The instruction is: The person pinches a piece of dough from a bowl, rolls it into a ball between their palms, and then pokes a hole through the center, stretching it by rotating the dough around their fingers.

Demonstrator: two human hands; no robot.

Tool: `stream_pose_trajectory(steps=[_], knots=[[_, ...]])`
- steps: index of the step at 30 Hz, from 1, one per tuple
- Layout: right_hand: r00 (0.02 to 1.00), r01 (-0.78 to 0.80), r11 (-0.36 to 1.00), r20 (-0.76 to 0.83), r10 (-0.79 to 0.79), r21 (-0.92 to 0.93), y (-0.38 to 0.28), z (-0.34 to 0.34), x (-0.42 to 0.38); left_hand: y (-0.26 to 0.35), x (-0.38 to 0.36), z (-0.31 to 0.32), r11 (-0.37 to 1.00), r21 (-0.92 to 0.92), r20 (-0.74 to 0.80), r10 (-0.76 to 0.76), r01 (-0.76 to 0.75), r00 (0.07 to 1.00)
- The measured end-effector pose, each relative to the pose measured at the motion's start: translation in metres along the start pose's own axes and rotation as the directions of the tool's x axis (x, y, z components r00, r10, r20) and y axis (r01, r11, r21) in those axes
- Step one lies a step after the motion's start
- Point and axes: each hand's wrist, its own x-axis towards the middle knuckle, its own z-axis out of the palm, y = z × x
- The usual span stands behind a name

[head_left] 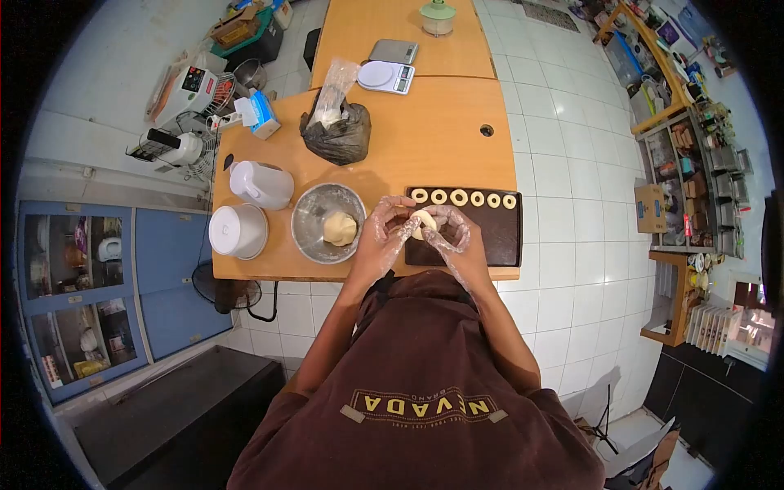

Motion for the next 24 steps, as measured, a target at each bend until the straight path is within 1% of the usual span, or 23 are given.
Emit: stream_pose_trajectory(steps=[1,4,7,8,11,13,17,19,20,23,24], knots=[[1.000,-0.003,1.000,-0.010,0.003,-0.013,0.001,0.000,0.002,-0.002,0.001,0.000,1.000,0.002,0.012,0.004,-0.004,1.000],[0.997,0.000,1.000,-0.077,-0.001,-0.018,-0.002,0.001,0.001,-0.001,-0.002,0.001,0.998,-0.003,0.048,-0.061,0.061,0.997],[0.993,0.019,1.000,-0.114,-0.019,-0.005,-0.010,0.003,-0.003,0.003,-0.004,0.007,0.997,-0.013,0.041,-0.072,0.072,0.997],[0.992,0.027,1.000,-0.120,-0.027,0.001,-0.012,0.004,-0.004,0.001,-0.003,0.007,0.999,-0.026,0.028,-0.047,0.047,0.999],[0.992,0.069,0.993,-0.100,-0.078,-0.092,-0.014,0.004,-0.006,-0.003,-0.002,0.006,0.999,-0.045,-0.026,0.001,-0.002,1.000],[0.991,0.043,0.998,-0.124,-0.049,-0.051,-0.004,0.005,-0.008,0.000,-0.002,0.007,1.000,-0.028,-0.076,-0.001,-0.001,0.997],[0.987,0.050,0.999,-0.152,-0.050,-0.007,-0.001,0.009,-0.009,0.000,-0.001,0.004,1.000,-0.003,-0.026,-0.027,0.027,0.999],[0.988,0.093,0.989,-0.110,-0.106,-0.113,-0.001,0.007,-0.006,0.001,-0.001,0.003,0.999,0.022,0.027,-0.032,0.032,0.999],[0.988,0.115,0.980,-0.087,-0.131,-0.165,-0.001,0.005,-0.005,0.001,-0.001,0.003,0.999,0.001,0.035,-0.034,0.034,0.999],[0.992,0.118,0.946,-0.010,-0.128,-0.303,-0.003,-0.003,-0.005,0.000,-0.002,0.003,0.999,-0.042,0.061,-0.032,0.035,0.998],[0.991,0.121,0.953,-0.027,-0.134,-0.276,-0.002,-0.002,-0.005,0.001,-0.001,0.001,0.998,-0.045,0.069,-0.028,0.031,0.997]])
